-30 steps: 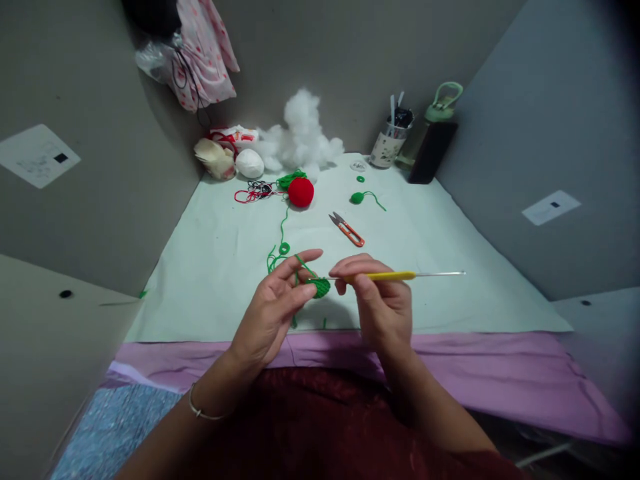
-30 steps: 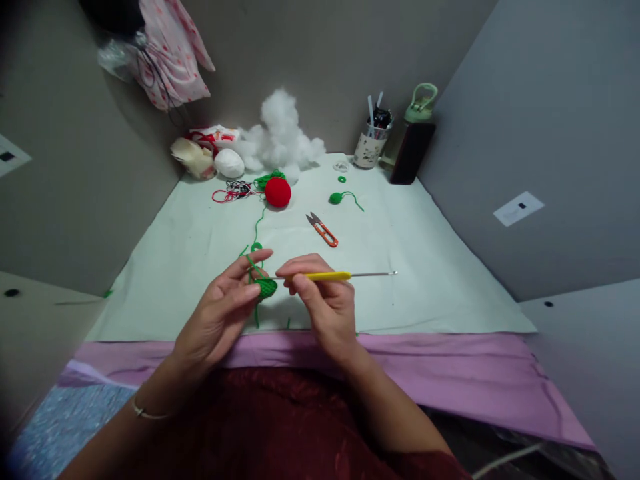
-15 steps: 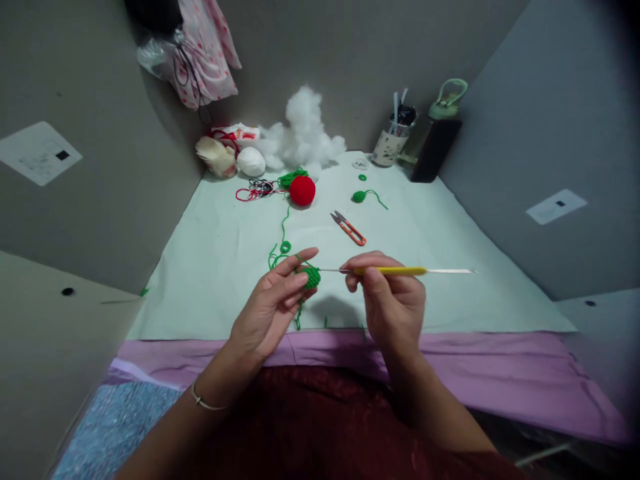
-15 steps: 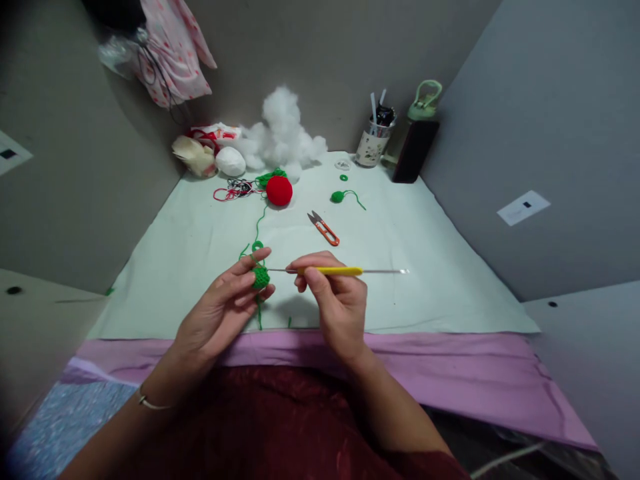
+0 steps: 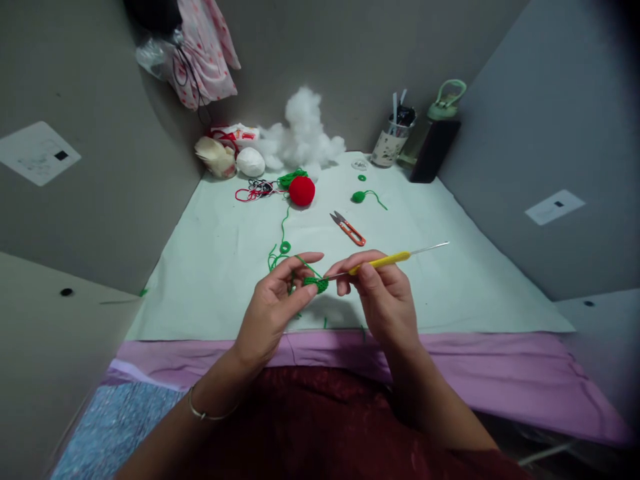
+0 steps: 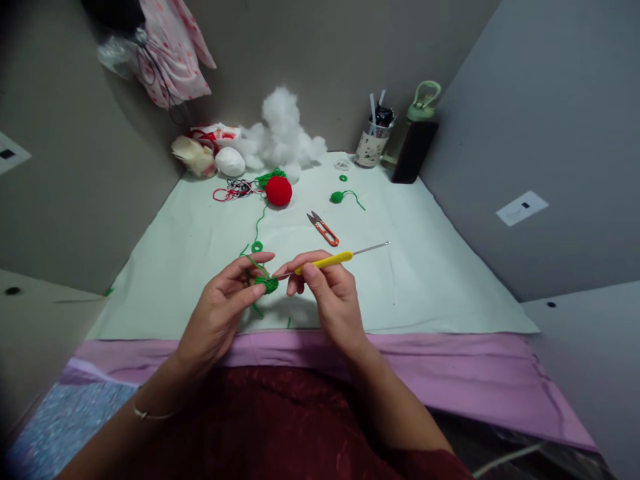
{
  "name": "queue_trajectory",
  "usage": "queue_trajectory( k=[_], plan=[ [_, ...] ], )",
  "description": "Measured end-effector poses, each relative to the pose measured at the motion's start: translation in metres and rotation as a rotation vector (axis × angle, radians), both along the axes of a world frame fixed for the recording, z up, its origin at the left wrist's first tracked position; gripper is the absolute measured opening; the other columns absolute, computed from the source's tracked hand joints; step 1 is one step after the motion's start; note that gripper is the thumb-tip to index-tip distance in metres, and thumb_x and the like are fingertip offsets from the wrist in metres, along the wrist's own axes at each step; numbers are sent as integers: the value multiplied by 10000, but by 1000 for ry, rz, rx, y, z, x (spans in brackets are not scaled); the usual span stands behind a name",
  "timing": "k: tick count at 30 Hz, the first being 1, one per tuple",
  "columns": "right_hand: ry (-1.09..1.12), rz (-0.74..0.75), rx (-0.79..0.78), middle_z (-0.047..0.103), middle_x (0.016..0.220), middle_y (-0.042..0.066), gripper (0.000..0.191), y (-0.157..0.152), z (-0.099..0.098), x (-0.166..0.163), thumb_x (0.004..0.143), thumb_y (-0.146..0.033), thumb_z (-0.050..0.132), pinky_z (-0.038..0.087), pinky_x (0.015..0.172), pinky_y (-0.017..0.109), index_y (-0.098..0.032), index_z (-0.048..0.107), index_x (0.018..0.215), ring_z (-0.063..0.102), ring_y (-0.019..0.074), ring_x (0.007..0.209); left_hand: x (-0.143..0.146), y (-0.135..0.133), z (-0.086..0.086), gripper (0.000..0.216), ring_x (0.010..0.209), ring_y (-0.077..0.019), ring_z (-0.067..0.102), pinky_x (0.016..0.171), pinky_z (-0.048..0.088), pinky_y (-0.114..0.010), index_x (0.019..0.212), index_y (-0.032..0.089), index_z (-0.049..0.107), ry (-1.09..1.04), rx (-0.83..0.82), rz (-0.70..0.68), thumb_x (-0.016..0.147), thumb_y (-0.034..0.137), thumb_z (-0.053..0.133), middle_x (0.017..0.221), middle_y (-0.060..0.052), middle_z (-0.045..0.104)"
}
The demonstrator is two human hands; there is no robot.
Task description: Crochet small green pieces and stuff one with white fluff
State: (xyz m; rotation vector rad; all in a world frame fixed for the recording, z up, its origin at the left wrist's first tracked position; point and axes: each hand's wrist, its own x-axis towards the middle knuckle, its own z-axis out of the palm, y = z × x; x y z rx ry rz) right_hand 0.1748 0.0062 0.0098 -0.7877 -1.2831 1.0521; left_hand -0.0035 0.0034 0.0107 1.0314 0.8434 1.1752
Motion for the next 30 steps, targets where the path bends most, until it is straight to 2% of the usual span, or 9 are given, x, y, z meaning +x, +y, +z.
queue_trajectory(
  k=[4, 8, 11, 13, 17, 21, 23, 27, 30],
  plan=[
    [-191, -74, 143, 764, 985, 32, 193, -8, 3, 1, 1058, -222, 524, 562, 714, 307, -236, 716, 1052, 680, 127, 751, -1, -2, 1, 337, 791, -148, 494, 822, 409, -286, 1204, 277, 770, 132, 72, 58, 872, 219, 766, 909, -7, 629],
    [-506, -182, 462, 763, 1024, 59, 236, -13, 3, -1, 1033, -134, 520, 582, 750, 336, -234, 687, 1167, 706, 164, 854, 3, -5, 0, 330, 790, -148, 508, 837, 421, -284, 1168, 281, 784, 201, 142, 167, 848, 202, 792, 906, -4, 646],
    [-766, -337, 704, 771, 1017, 84, 264, -13, -3, -5, 976, -100, 609, 591, 747, 353, -230, 706, 1183, 721, 201, 900, 6, -5, 0, 426, 795, -134, 526, 808, 435, -256, 1225, 285, 761, 70, 67, 154, 811, 215, 836, 884, 6, 640],
    [-841, -424, 770, 771, 1057, 84, 337, -13, -7, -7, 938, -83, 665, 605, 757, 360, -263, 724, 1216, 728, 215, 936, 7, -3, 0, 505, 772, -119, 535, 776, 447, -236, 1292, 262, 724, -108, -95, 34, 803, 254, 849, 858, 8, 630],
    [-590, -374, 640, 772, 1063, 63, 339, -12, -11, -7, 966, -113, 632, 612, 759, 376, -300, 735, 1229, 724, 210, 927, 2, 6, -2, 490, 723, -90, 539, 766, 468, -219, 1265, 172, 729, -348, -343, -155, 794, 249, 843, 847, -7, 636],
    [-221, -260, 249, 755, 912, 48, 215, -9, -7, -6, 1036, -220, 546, 576, 668, 343, -251, 758, 1047, 680, 173, 764, -2, 10, -3, 430, 777, -97, 556, 801, 473, -225, 1209, 191, 756, -342, -263, -43, 786, 197, 835, 877, -1, 632],
    [-148, -216, 169, 748, 904, 49, 211, -6, -6, -7, 1037, -278, 559, 568, 658, 328, -235, 758, 983, 673, 168, 765, -1, 8, -2, 431, 834, -104, 564, 826, 466, -221, 1217, 222, 762, -291, -205, -52, 794, 197, 837, 900, -1, 631],
    [-227, -175, 202, 759, 954, 44, 175, -6, -6, -12, 1017, -239, 596, 590, 712, 332, -243, 769, 1040, 694, 170, 827, 4, 2, -1, 405, 878, -107, 565, 853, 456, -214, 1213, 258, 772, -174, -125, -53, 814, 233, 838, 902, 4, 626],
    [-390, -268, 362, 760, 1017, 55, 255, -12, -9, -15, 989, -138, 616, 603, 754, 347, -268, 768, 1147, 708, 179, 881, 7, 1, -1, 445, 869, -109, 586, 860, 466, -224, 1252, 263, 749, -175, -120, -19, 817, 240, 841, 904, 8, 652]
  ],
)
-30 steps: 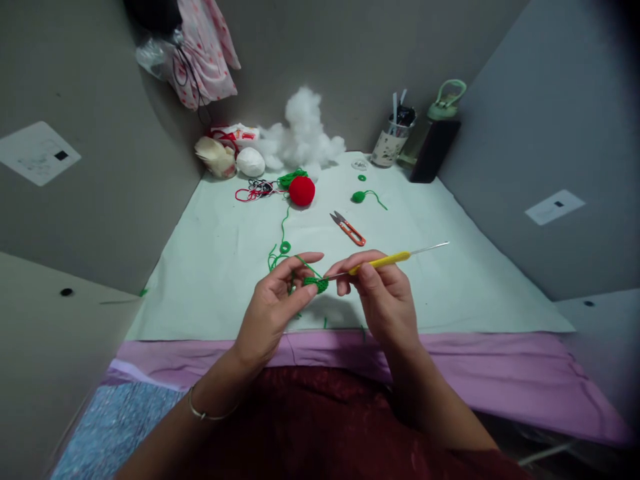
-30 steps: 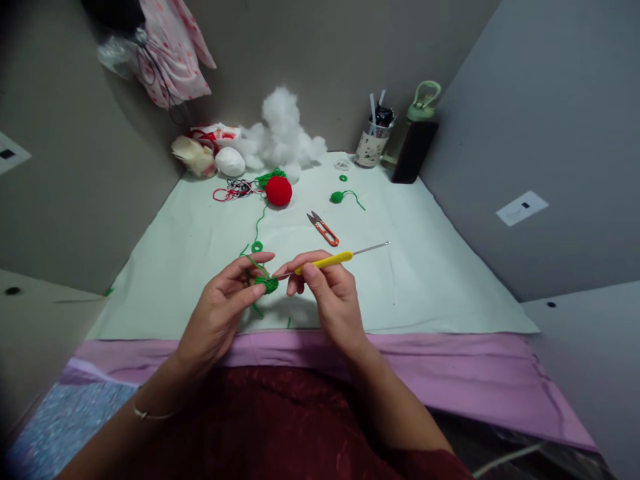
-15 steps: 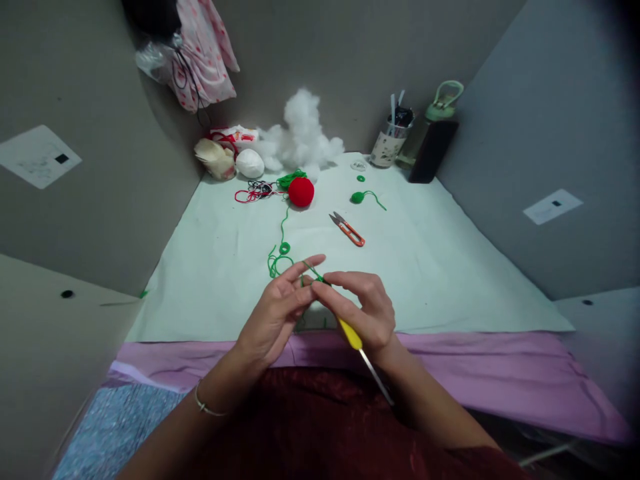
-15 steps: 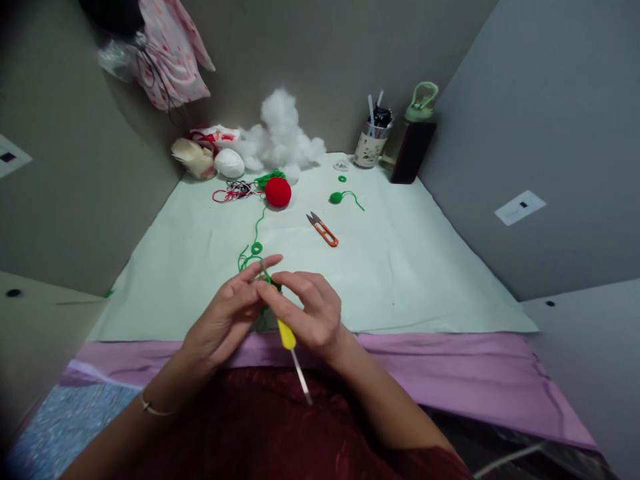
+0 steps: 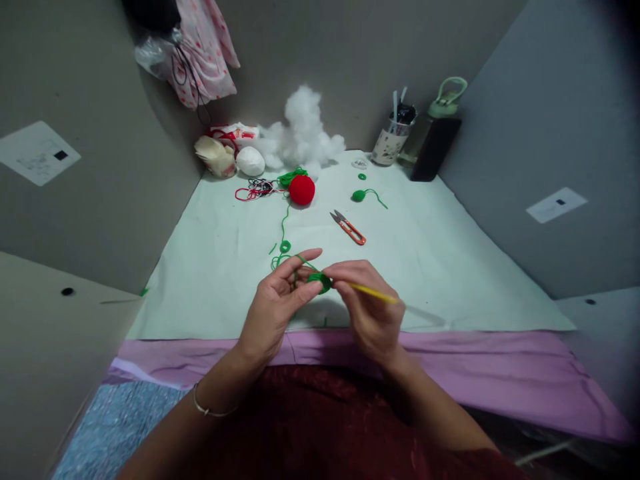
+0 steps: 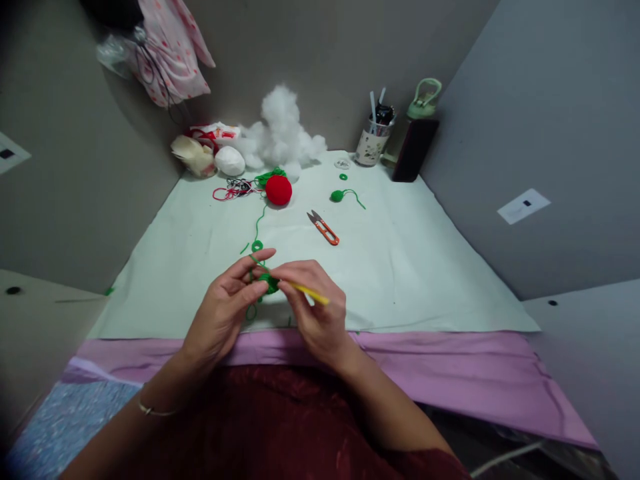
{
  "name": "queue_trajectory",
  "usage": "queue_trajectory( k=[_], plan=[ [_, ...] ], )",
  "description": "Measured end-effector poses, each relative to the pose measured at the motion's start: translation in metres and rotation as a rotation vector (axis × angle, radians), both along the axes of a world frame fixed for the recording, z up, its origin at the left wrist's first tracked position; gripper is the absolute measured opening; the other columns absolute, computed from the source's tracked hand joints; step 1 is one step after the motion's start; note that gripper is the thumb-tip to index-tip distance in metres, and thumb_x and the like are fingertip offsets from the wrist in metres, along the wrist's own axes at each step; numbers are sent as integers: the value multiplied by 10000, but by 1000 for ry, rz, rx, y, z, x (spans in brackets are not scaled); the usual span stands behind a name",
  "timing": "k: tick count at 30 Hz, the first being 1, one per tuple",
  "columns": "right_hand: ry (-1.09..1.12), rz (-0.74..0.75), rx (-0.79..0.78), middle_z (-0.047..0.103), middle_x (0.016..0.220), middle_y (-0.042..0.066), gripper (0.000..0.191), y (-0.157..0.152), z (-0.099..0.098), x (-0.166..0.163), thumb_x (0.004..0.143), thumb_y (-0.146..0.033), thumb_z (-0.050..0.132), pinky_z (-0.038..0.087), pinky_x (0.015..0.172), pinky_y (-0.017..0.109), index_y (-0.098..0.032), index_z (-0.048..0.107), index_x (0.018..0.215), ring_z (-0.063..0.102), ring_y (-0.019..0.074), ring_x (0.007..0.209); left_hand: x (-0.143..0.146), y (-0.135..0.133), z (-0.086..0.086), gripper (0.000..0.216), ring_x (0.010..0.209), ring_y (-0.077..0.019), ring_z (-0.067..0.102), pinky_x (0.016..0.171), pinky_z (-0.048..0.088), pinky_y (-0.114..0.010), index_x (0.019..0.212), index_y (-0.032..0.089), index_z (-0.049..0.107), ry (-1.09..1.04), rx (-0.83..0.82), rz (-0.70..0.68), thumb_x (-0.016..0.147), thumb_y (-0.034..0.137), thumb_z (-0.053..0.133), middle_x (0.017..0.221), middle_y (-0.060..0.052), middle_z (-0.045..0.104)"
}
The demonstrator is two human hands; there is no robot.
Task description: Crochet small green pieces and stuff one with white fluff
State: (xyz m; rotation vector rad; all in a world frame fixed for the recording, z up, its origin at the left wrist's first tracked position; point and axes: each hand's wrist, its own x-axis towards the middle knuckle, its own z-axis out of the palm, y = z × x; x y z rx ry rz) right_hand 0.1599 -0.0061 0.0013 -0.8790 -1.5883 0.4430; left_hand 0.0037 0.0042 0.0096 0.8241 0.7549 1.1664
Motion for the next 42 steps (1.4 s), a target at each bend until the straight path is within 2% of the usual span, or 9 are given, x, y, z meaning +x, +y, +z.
queue_trajectory(
  k=[4, 7, 12, 17, 25, 30, 36, 39, 42],
  plan=[
    [-168, -93, 159, 762, 1108, 74, 308, -3, 1, 3, 954, -103, 647, 609, 785, 374, -290, 776, 1161, 710, 208, 963, 0, 5, -1, 484, 800, -118, 600, 835, 489, -251, 1274, 199, 735, -140, -154, -106, 804, 247, 842, 866, -14, 678],
    [96, -58, -47, 759, 960, 55, 196, 3, 5, 8, 1005, -198, 596, 584, 685, 341, -253, 777, 1056, 686, 179, 805, -4, 9, -2, 350, 740, -107, 571, 811, 496, -262, 1108, 157, 797, -207, -224, -119, 774, 250, 852, 839, -21, 663],
    [391, 109, -315, 739, 877, 45, 218, 11, 7, 10, 997, -369, 628, 535, 624, 304, -213, 763, 927, 626, 145, 688, -6, 5, -2, 325, 864, -136, 595, 860, 465, -264, 1138, 227, 799, -59, -53, -53, 814, 230, 822, 927, -18, 684],
    [336, 141, -354, 753, 897, 27, 179, 12, 3, 10, 998, -356, 643, 504, 664, 299, -245, 783, 994, 609, 135, 714, -6, 1, -3, 283, 977, -170, 603, 931, 447, -293, 1177, 279, 794, 92, 72, -67, 897, 290, 752, 1045, -35, 713],
    [401, 251, -393, 765, 906, 30, 209, 15, 9, 15, 1035, -358, 583, 474, 611, 277, -222, 727, 967, 624, 114, 652, -8, 3, -1, 347, 928, -178, 570, 909, 447, -299, 1203, 268, 782, 194, 128, 23, 857, 253, 786, 941, -32, 656],
    [153, 143, -219, 761, 971, 33, 202, 4, 13, 15, 1058, -241, 526, 537, 692, 303, -225, 725, 1034, 653, 124, 715, -11, 3, -2, 339, 947, -172, 564, 941, 427, -302, 1208, 284, 768, 351, 234, 92, 879, 205, 744, 990, -25, 665],
    [-298, -3, 220, 767, 1003, 84, 191, 1, 8, 10, 1027, -127, 518, 554, 750, 350, -190, 662, 1135, 704, 185, 875, -5, 0, -4, 380, 931, -155, 566, 937, 438, -291, 1206, 279, 752, 484, 345, 217, 852, 143, 746, 1006, -13, 685],
    [-476, -139, 416, 765, 1010, 96, 201, 4, 0, 8, 994, -110, 586, 555, 723, 344, -190, 691, 1145, 705, 194, 869, 0, -1, -3, 444, 868, -146, 567, 823, 467, -256, 1245, 265, 734, 337, 246, 211, 814, 187, 810, 892, -1, 650],
    [-493, -173, 471, 747, 1085, 98, 306, 5, -5, 7, 950, -81, 652, 586, 753, 344, -222, 717, 1214, 713, 207, 943, 1, 0, 1, 540, 694, -87, 505, 684, 452, -199, 1317, 233, 697, 58, 16, 22, 800, 271, 850, 809, 23, 598]
  ],
)
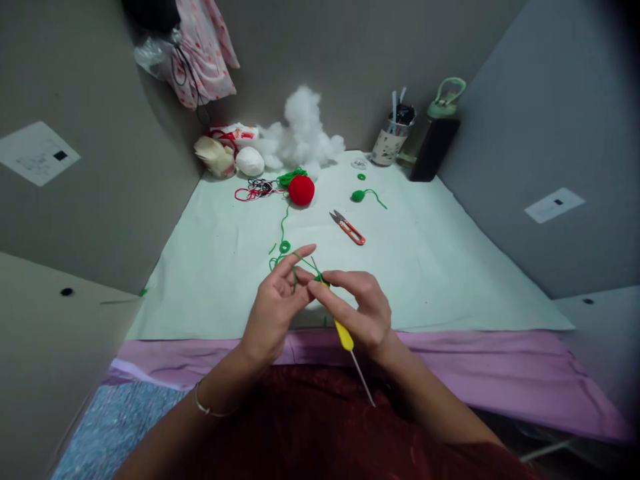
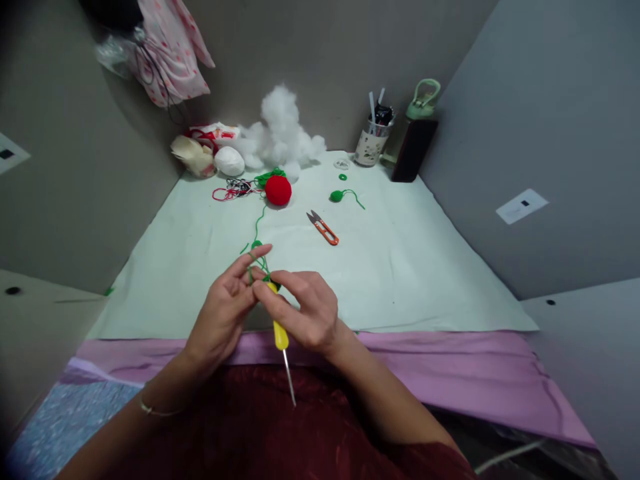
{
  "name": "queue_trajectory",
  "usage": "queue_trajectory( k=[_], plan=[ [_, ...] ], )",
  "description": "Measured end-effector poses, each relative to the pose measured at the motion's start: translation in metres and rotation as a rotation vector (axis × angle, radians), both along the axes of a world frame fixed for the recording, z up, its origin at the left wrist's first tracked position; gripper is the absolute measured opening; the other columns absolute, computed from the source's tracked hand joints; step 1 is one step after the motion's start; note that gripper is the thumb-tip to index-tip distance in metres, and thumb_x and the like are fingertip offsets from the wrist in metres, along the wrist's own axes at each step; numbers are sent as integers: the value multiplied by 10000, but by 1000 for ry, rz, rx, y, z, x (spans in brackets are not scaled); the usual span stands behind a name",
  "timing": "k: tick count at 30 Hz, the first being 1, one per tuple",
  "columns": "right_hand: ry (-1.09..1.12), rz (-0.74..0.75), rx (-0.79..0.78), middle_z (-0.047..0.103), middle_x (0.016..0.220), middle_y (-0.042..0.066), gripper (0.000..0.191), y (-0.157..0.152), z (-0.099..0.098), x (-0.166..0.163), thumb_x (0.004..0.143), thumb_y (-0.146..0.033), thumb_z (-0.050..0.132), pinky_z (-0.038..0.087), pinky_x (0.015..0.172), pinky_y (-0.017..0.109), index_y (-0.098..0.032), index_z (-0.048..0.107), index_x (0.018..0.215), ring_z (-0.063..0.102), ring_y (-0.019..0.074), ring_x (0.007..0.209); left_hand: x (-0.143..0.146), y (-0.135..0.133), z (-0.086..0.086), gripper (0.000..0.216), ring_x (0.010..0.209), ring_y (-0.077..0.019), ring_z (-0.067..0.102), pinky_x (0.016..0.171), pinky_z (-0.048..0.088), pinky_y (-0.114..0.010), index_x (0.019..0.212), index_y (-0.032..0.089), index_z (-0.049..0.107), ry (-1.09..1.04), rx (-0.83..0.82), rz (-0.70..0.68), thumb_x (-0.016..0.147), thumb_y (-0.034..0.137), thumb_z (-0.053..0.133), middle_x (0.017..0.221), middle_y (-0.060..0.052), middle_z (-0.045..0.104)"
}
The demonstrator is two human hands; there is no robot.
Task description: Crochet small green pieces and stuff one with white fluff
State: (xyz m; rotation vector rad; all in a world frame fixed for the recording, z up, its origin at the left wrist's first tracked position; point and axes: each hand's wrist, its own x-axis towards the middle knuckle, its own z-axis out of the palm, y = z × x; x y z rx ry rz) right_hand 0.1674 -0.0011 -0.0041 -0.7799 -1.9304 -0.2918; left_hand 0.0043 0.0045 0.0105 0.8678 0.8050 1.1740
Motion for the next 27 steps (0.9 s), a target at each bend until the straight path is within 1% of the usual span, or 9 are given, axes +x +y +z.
queue_trajectory(
  k=[3, 5, 8, 11, 14, 18, 21, 24, 27],
  plan=[
    [268, 102, -212, 746, 1066, 66, 331, -1, 2, 1, 973, -89, 617, 595, 759, 349, -272, 731, 1224, 709, 199, 932, -5, 6, 3, 535, 509, -14, 264, 661, 458, -176, 1311, 186, 704, -181, -199, -175, 805, 277, 849, 707, 74, 511],
    [535, 192, -397, 748, 1002, 41, 294, -1, 6, 2, 1011, -118, 561, 579, 707, 338, -288, 753, 1156, 689, 177, 843, -9, 9, 4, 472, 489, 2, 187, 734, 491, -183, 1256, 175, 734, -220, -213, -160, 802, 243, 845, 681, 93, 478],
    [785, 322, -563, 741, 933, 21, 241, 2, 11, 2, 1034, -187, 553, 546, 642, 312, -283, 774, 1048, 646, 145, 733, -11, 10, 5, 424, 559, -8, 373, 780, 484, -176, 1201, 205, 765, -209, -134, -80, 787, 220, 854, 768, 54, 563],
    [766, 360, -669, 758, 964, 31, 189, 5, 13, 0, 1023, -234, 594, 565, 691, 320, -269, 781, 1018, 687, 164, 831, -9, 6, 5, 428, 811, -80, 557, 803, 469, -181, 1202, 239, 778, -125, -57, -72, 783, 234, 864, 886, 4, 623],
    [652, 289, -654, 774, 978, 35, 201, 3, 12, -1, 1024, -205, 588, 584, 718, 329, -264, 778, 1056, 705, 169, 855, -5, 2, 3, 402, 896, -108, 573, 855, 472, -207, 1206, 263, 782, -41, -3, -42, 810, 262, 850, 908, -3, 629],
    [311, 124, -335, 777, 1082, 58, 316, -3, 9, -4, 969, -96, 641, 602, 779, 358, -277, 757, 1201, 716, 187, 936, 0, 2, 1, 499, 840, -99, 573, 833, 482, -209, 1278, 270, 745, -78, -15, 12, 795, 266, 868, 896, 4, 643],
    [184, 66, -185, 774, 1131, 76, 395, -4, 7, -2, 926, -72, 691, 601, 802, 373, -282, 743, 1257, 717, 208, 989, -1, 4, -1, 478, 653, -51, 459, 745, 480, -189, 1247, 202, 762, -187, -136, -83, 786, 273, 868, 825, 16, 605],
    [449, 127, -371, 779, 1016, 48, 284, -1, 11, 1, 977, -119, 630, 584, 757, 365, -286, 774, 1156, 707, 192, 898, -6, 7, 0, 378, 551, -24, 307, 798, 509, -222, 1164, 159, 796, -281, -237, -150, 802, 256, 843, 738, 48, 523],
    [750, 243, -610, 757, 910, 29, 202, 2, 15, 2, 1017, -222, 593, 542, 661, 329, -267, 790, 1018, 658, 159, 753, -7, 7, 1, 355, 647, -50, 446, 855, 496, -239, 1156, 220, 801, -243, -183, -85, 802, 220, 835, 787, 34, 557]
  ],
)
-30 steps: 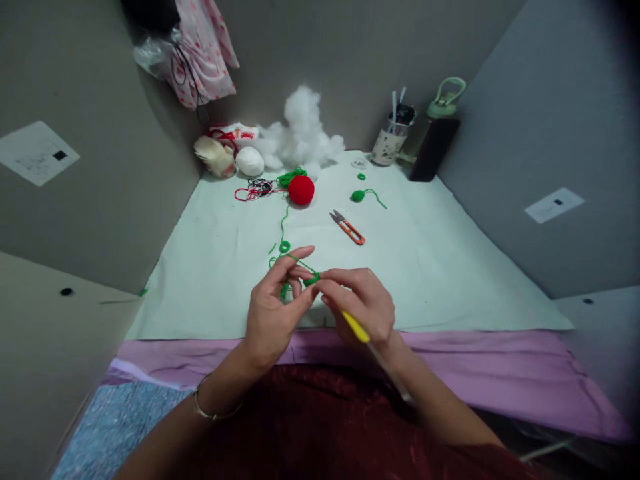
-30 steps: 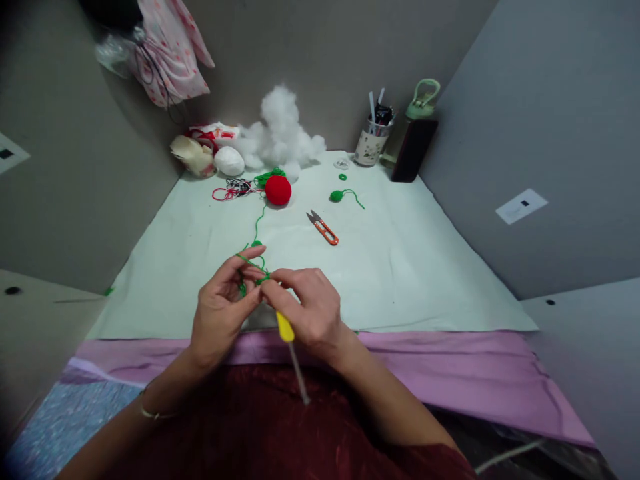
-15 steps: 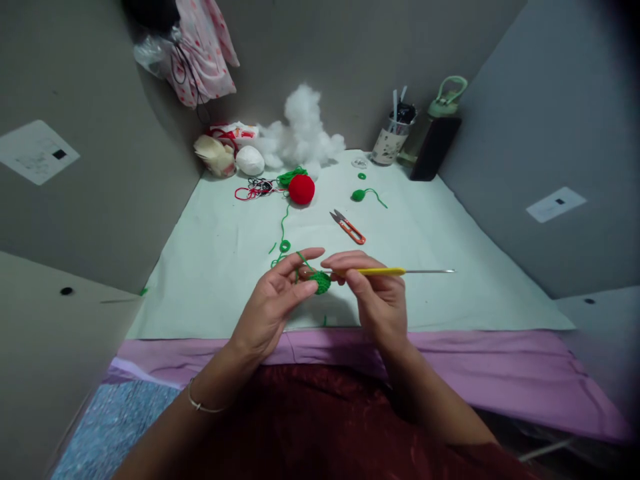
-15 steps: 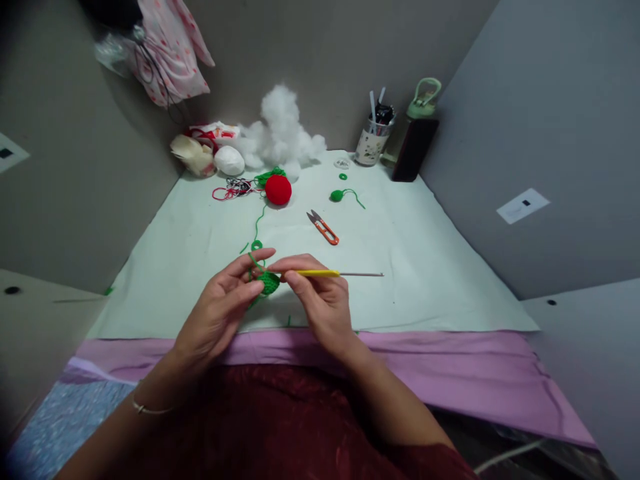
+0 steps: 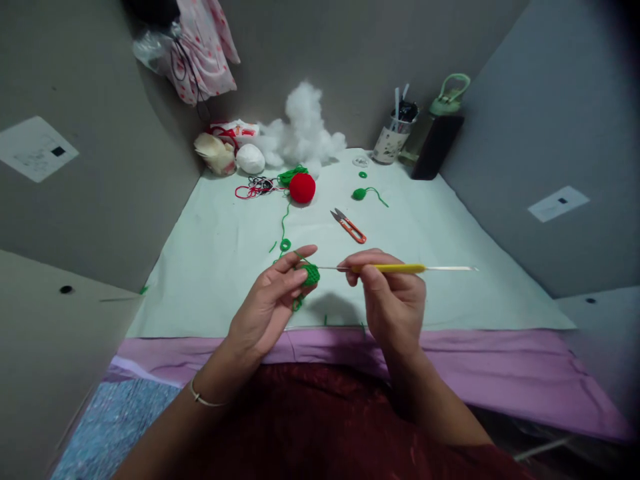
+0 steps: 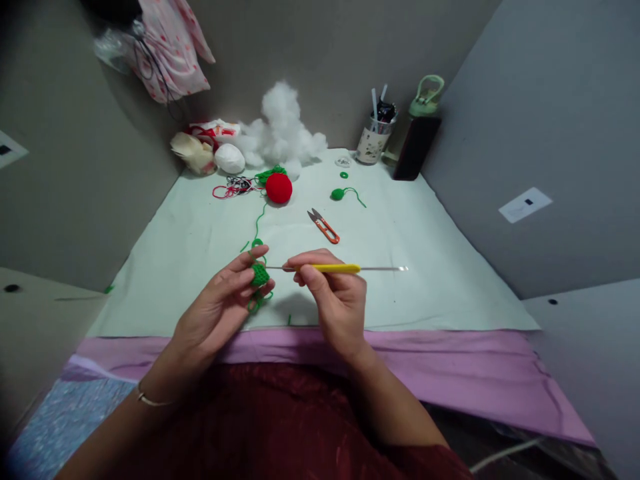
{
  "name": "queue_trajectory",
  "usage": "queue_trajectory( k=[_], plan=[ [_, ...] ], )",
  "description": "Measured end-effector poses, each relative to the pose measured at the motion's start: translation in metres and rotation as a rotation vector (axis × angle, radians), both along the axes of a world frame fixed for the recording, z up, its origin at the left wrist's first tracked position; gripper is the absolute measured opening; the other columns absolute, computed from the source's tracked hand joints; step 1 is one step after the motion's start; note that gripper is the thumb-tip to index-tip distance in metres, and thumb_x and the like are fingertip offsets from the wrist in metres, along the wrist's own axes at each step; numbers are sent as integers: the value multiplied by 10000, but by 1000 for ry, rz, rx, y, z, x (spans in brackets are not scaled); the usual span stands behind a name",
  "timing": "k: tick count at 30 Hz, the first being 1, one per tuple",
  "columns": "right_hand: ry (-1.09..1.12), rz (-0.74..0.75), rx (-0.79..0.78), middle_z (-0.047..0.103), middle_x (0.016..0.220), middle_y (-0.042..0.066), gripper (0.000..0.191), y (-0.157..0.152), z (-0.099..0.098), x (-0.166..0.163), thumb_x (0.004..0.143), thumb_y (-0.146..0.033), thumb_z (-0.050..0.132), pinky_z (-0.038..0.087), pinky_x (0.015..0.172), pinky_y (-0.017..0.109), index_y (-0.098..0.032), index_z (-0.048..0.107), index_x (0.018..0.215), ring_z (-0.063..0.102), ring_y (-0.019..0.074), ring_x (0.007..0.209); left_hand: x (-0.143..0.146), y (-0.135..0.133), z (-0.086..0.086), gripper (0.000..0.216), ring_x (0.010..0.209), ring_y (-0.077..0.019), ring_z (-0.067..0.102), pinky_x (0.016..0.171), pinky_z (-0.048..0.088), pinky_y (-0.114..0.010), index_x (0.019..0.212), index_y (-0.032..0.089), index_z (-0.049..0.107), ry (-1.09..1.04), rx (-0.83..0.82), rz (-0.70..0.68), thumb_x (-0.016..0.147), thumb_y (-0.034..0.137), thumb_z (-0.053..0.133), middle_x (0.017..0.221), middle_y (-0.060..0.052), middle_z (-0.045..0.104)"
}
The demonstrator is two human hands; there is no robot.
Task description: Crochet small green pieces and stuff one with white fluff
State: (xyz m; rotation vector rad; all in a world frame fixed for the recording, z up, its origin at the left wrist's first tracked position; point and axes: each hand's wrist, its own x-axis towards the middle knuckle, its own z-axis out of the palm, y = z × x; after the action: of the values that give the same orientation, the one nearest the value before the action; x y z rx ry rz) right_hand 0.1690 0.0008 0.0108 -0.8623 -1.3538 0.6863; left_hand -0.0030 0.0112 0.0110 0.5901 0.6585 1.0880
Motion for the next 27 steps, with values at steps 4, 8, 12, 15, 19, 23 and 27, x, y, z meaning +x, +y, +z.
queue_trajectory(
  k=[4, 8, 12, 15, 19, 23, 27],
  plan=[
    [36, 103, -90, 762, 948, 25, 147, 1, 0, -2, 995, -282, 649, 538, 716, 323, -268, 795, 992, 674, 161, 825, 4, -6, -2, 377, 908, -122, 576, 888, 457, -244, 1196, 301, 786, 211, 183, 29, 826, 247, 831, 926, 2, 648],
    [60, 96, -151, 769, 940, 19, 154, 2, -3, 1, 1005, -292, 640, 524, 723, 309, -264, 791, 995, 651, 138, 769, 3, -8, -5, 319, 1001, -160, 587, 961, 437, -292, 1228, 305, 773, 306, 280, 12, 910, 306, 752, 1018, -23, 681],
    [150, 200, -206, 772, 923, 37, 191, 7, -5, 6, 1022, -344, 608, 521, 688, 306, -232, 758, 983, 650, 140, 732, -1, -7, -5, 328, 953, -161, 557, 930, 427, -292, 1214, 289, 774, 369, 300, 69, 886, 281, 773, 987, -22, 652],
    [104, 210, -183, 771, 914, 41, 209, 6, -2, 8, 1043, -338, 570, 532, 681, 307, -219, 732, 984, 664, 141, 725, -2, -7, -3, 334, 900, -164, 535, 894, 423, -298, 1206, 284, 776, 429, 335, 106, 874, 253, 778, 961, -22, 643],
    [-129, 98, -41, 769, 961, 40, 195, -1, 4, 7, 1057, -253, 529, 568, 715, 315, -229, 721, 1034, 688, 144, 764, -2, -8, -1, 322, 857, -172, 521, 900, 423, -317, 1171, 281, 788, 549, 390, 153, 861, 195, 767, 940, -23, 653],
    [-537, -24, 296, 777, 1010, 64, 225, -6, -1, 2, 1014, -146, 568, 585, 782, 357, -239, 701, 1169, 712, 187, 889, 3, -11, -1, 356, 880, -177, 529, 917, 431, -314, 1158, 282, 785, 607, 418, 264, 822, 163, 794, 970, -21, 673],
    [-705, -185, 467, 769, 1110, 83, 340, -8, -12, -2, 955, -101, 656, 597, 784, 365, -281, 724, 1236, 719, 212, 969, 6, -9, -1, 516, 755, -124, 516, 782, 458, -254, 1316, 245, 706, 279, 194, 103, 815, 250, 829, 832, 12, 612]
  ],
)
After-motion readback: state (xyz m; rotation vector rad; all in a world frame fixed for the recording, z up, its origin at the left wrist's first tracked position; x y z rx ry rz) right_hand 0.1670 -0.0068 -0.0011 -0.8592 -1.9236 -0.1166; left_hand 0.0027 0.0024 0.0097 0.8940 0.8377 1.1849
